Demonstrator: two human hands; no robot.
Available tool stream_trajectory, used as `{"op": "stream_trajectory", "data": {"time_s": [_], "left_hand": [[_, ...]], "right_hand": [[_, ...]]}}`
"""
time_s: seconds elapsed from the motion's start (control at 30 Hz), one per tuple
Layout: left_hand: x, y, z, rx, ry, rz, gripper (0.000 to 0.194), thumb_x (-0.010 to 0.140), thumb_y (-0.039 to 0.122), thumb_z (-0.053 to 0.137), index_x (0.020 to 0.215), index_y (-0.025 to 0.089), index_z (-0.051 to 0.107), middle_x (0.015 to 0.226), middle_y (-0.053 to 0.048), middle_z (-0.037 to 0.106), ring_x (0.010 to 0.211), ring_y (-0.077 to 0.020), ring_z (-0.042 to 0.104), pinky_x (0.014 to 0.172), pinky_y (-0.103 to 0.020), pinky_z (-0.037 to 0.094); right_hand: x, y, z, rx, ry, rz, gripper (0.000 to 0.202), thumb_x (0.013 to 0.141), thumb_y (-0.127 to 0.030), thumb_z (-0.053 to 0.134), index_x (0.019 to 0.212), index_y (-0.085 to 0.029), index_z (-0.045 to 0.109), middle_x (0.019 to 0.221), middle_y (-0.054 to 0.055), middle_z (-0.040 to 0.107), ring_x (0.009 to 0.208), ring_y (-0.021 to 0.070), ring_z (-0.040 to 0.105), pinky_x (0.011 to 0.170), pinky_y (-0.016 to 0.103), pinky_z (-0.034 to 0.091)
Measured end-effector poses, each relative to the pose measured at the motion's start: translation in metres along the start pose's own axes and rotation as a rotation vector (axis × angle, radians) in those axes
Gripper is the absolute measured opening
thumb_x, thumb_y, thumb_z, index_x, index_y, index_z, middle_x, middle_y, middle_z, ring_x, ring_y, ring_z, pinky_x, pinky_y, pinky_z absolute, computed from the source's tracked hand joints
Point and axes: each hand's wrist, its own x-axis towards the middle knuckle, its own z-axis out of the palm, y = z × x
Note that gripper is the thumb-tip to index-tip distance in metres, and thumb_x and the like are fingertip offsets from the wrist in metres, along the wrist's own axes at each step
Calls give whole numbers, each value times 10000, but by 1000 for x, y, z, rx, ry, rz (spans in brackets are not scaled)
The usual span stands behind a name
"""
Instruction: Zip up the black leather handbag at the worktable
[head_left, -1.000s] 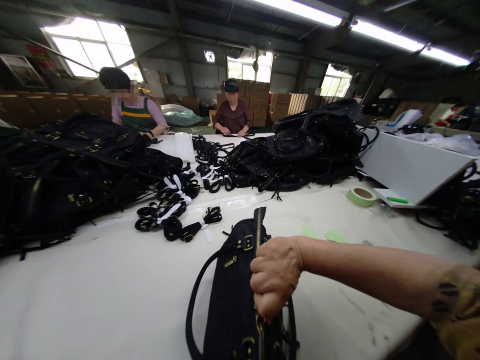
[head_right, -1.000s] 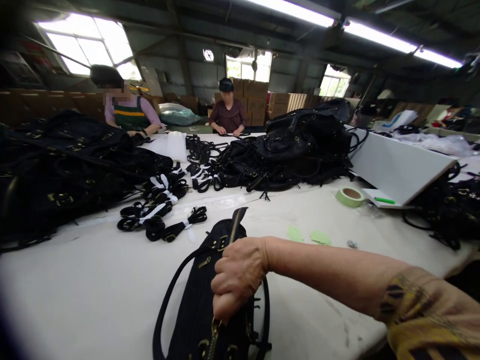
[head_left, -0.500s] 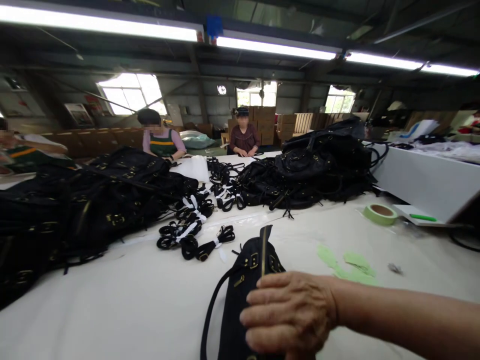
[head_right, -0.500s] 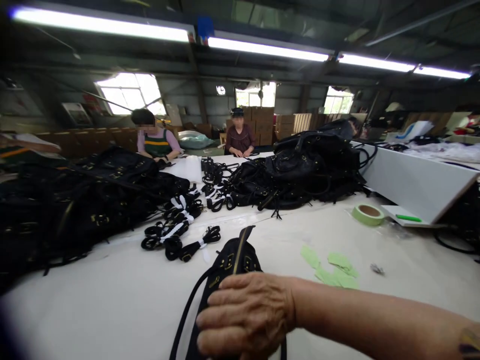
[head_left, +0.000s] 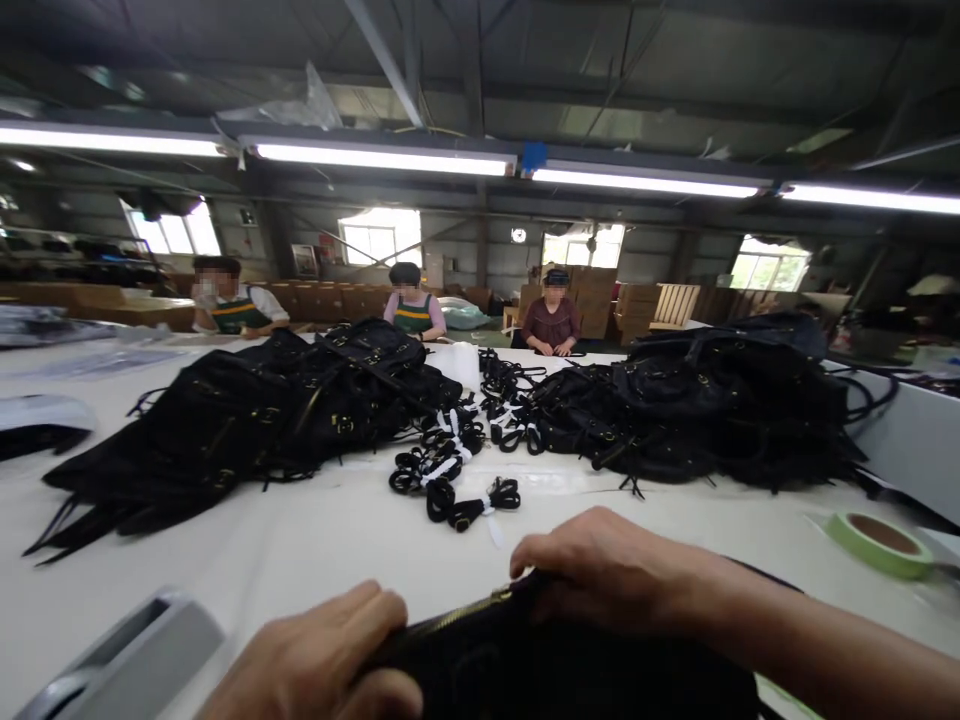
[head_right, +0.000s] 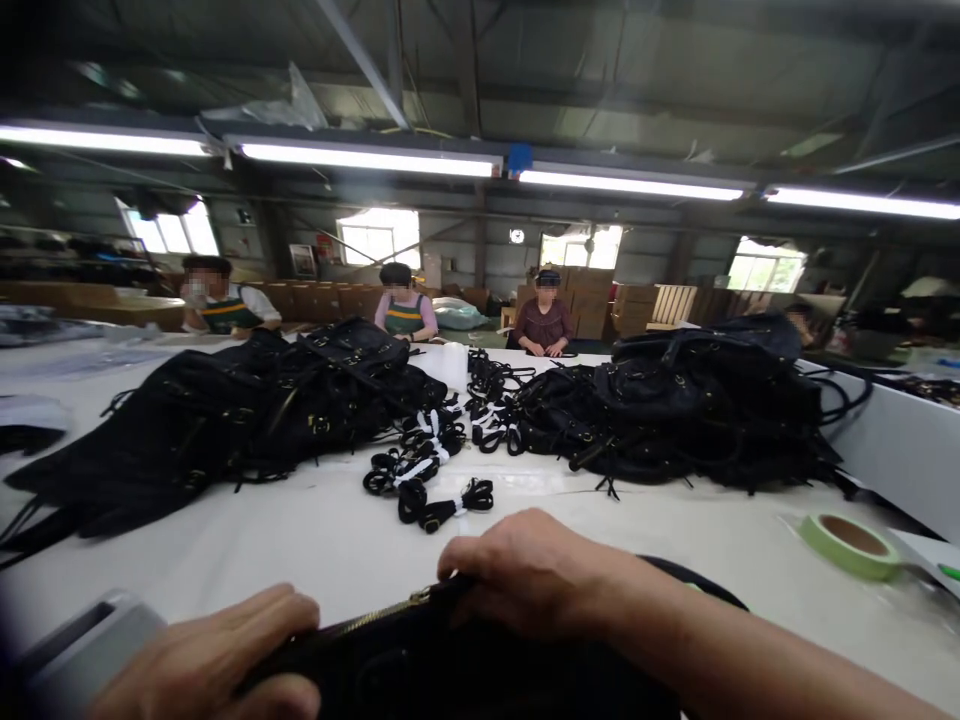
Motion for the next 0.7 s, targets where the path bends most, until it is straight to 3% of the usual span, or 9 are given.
{"op": "stream_trajectory", "data": {"time_s": [0.07, 0.17, 0.27, 0.4, 0.5, 0.53, 0.6, 0.63, 0.7], "left_hand": [[1, -23, -1, 30, -67, -105, 326, 858, 580, 495, 836, 278, 615, 776, 36, 621, 675, -124, 587, 599, -210, 353], [1, -53, 7, 52, -93, -293, 350, 882, 532, 444, 751, 247, 600, 746, 31, 611, 697, -143, 571, 626, -224, 337], [1, -75, 19, -34, -83, -381, 371, 864, 527, 443, 696, 221, 568, 654, 40, 561, 659, -147, 523, 605, -230, 307], [-4, -91, 24, -263, -93, -412, 389, 829, 556, 462, 695, 205, 563, 615, 49, 486, 639, -140, 443, 586, -221, 302], [-9, -98, 20, -334, -48, -398, 353, 825, 527, 485, 717, 203, 573, 639, 49, 490, 653, -139, 443, 596, -219, 325], [-11, -100, 19, -346, -22, -399, 337, 825, 519, 492, 739, 205, 582, 658, 46, 508, 668, -142, 461, 608, -220, 341], [-18, -106, 21, -367, 63, -413, 319, 824, 517, 510, 835, 212, 601, 729, 37, 566, 729, -159, 520, 664, -230, 388], [-24, -108, 24, -368, 120, -435, 335, 825, 527, 512, 907, 214, 602, 766, 28, 593, 751, -169, 546, 696, -243, 411], [-40, -112, 36, -359, 263, -508, 415, 849, 554, 469, 1066, 214, 571, 834, 2, 635, 767, -184, 590, 758, -282, 452]], "right_hand": [[2, 14, 9, 50, -74, 80, 189, 823, -256, 626, 1011, -261, 608, 793, -19, 644, 688, 163, 583, 573, 229, 351], [3, 38, 36, 81, -164, 211, 204, 730, -131, 587, 917, -209, 602, 908, 33, 610, 810, 203, 581, 692, 278, 412], [5, 51, 52, 118, -149, 290, 215, 770, -139, 541, 978, -182, 577, 1020, 77, 557, 895, 219, 561, 794, 331, 424], [2, 51, 44, 215, -243, 351, 170, 830, -307, 572, 963, -205, 601, 883, 27, 599, 772, 185, 576, 664, 273, 437], [-4, 39, 40, 308, -320, 391, 379, 706, -377, 735, 1043, -247, 622, 873, -1, 624, 736, 179, 584, 577, 234, 416], [-7, 33, 40, 316, -330, 370, 400, 683, -367, 758, 1046, -259, 629, 876, -10, 626, 731, 174, 583, 568, 226, 409], [-11, 23, 39, 270, -309, 232, 229, 740, -325, 717, 947, -251, 652, 800, -32, 618, 665, 144, 563, 528, 206, 376], [-11, 19, 38, 207, -251, 116, 94, 799, -302, 661, 861, -232, 649, 737, -40, 602, 614, 125, 540, 500, 199, 350], [-6, 16, 30, 60, -43, -145, 161, 893, -276, 559, 761, -203, 615, 663, -43, 571, 552, 102, 495, 466, 196, 312]]}}
